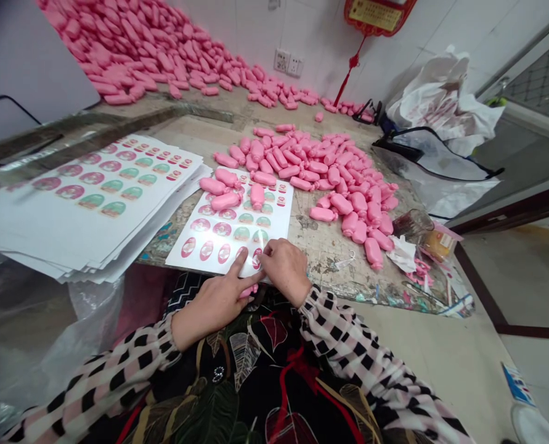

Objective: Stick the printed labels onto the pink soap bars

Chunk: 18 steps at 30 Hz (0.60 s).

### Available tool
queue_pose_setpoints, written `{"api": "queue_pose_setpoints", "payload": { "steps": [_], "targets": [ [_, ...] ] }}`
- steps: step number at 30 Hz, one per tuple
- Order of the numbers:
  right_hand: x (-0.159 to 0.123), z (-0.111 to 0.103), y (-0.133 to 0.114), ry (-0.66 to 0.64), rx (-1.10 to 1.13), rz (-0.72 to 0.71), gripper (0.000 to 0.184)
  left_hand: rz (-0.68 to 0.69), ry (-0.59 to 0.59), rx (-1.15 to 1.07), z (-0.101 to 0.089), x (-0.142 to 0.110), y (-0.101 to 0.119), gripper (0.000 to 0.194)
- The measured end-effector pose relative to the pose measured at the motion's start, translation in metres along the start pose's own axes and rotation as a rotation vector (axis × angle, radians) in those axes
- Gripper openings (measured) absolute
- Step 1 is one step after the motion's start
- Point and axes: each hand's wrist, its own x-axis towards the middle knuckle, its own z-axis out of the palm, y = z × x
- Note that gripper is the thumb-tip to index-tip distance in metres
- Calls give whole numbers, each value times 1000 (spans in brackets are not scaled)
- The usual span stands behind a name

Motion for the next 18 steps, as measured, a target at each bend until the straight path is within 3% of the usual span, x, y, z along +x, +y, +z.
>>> {"api": "queue_pose_setpoints", "payload": {
  "steps": [7,12,15,18],
  "targets": [
    [-1,-12,-8,46,70,-28,23,6,19,-48,3,1,-1,60],
    [4,-15,5,82,252,-59,29,15,29,-183,3,-2,-6,53],
    [7,-8,19,63,515,-23,32,9,139,-480,-3,-7,-10,51],
    [4,-4,20,86,911,-1,30,-134,249,-1082,-15,-7,-12,47]
  ]
}}
